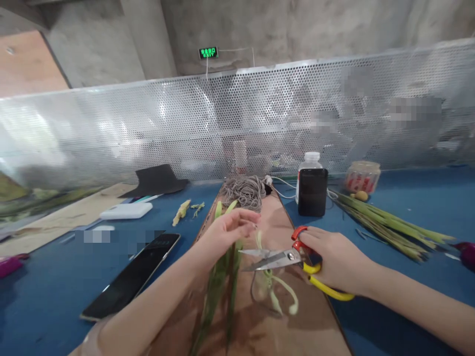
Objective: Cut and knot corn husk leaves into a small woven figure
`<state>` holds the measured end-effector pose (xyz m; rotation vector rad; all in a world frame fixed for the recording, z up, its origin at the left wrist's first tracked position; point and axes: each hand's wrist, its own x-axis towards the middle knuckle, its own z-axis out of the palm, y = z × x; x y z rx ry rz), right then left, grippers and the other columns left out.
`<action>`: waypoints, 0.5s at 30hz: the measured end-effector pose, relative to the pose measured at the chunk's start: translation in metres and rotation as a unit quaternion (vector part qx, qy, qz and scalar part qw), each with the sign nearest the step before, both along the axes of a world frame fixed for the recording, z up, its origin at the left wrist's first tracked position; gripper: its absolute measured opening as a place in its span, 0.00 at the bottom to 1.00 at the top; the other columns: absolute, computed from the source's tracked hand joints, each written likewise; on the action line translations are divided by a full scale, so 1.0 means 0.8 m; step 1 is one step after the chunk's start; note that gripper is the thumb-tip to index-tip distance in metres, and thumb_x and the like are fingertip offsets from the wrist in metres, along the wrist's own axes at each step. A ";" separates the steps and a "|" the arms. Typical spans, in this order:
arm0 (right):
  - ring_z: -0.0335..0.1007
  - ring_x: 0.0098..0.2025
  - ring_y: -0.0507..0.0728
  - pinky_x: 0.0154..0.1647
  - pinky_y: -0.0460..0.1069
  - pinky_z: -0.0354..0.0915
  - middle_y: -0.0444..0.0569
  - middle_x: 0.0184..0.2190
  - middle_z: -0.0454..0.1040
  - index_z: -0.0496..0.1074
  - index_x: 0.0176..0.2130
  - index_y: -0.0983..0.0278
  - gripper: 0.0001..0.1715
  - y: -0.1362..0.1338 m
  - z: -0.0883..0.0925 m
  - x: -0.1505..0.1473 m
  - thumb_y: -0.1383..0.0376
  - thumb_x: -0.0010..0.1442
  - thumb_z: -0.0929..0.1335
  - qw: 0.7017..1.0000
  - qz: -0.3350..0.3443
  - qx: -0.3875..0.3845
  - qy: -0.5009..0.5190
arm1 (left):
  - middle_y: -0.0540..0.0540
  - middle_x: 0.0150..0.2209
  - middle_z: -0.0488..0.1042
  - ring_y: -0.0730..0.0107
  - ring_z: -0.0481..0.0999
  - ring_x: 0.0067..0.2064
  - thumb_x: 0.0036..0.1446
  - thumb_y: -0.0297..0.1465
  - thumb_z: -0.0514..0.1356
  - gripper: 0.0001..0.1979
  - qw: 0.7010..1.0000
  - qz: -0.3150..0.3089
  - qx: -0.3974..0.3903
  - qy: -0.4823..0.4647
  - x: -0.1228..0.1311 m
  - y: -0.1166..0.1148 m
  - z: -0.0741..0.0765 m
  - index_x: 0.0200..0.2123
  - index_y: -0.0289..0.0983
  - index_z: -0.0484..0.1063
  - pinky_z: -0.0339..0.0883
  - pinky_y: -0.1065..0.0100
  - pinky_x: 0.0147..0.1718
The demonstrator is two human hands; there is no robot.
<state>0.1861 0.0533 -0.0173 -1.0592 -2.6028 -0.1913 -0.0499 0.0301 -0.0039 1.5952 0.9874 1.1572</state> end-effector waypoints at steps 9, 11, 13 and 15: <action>0.69 0.31 0.59 0.30 0.50 0.63 0.47 0.28 0.72 0.67 0.28 0.61 0.07 -0.014 -0.001 -0.007 0.63 0.44 0.67 0.995 -0.001 -0.089 -0.045 | 0.45 0.38 0.73 0.68 0.70 0.42 0.52 0.33 0.58 0.10 0.938 -0.194 0.127 0.259 -0.005 -0.007 0.020 0.38 0.41 0.75 0.60 0.66 0.45; 0.70 0.32 0.60 0.31 0.51 0.63 0.48 0.29 0.72 0.68 0.30 0.61 0.09 -0.014 -0.003 -0.008 0.62 0.44 0.67 0.994 0.000 -0.100 -0.052 | 0.45 0.37 0.73 0.68 0.71 0.40 0.50 0.31 0.59 0.09 0.933 -0.224 0.118 0.256 -0.003 -0.006 0.019 0.36 0.40 0.75 0.61 0.66 0.44; 0.70 0.34 0.60 0.31 0.52 0.64 0.48 0.30 0.73 0.69 0.31 0.61 0.10 -0.014 -0.004 -0.008 0.61 0.44 0.68 0.993 0.004 -0.109 -0.054 | 0.44 0.35 0.74 0.68 0.72 0.39 0.49 0.30 0.60 0.09 0.933 -0.237 0.110 0.249 -0.002 -0.006 0.019 0.35 0.38 0.76 0.62 0.66 0.43; 0.70 0.34 0.60 0.32 0.52 0.64 0.49 0.30 0.73 0.69 0.31 0.61 0.10 -0.014 -0.004 -0.008 0.61 0.44 0.67 0.992 0.007 -0.116 -0.054 | 0.44 0.35 0.73 0.68 0.72 0.39 0.48 0.30 0.61 0.07 0.935 -0.239 0.101 0.242 -0.002 -0.007 0.019 0.33 0.36 0.76 0.63 0.67 0.42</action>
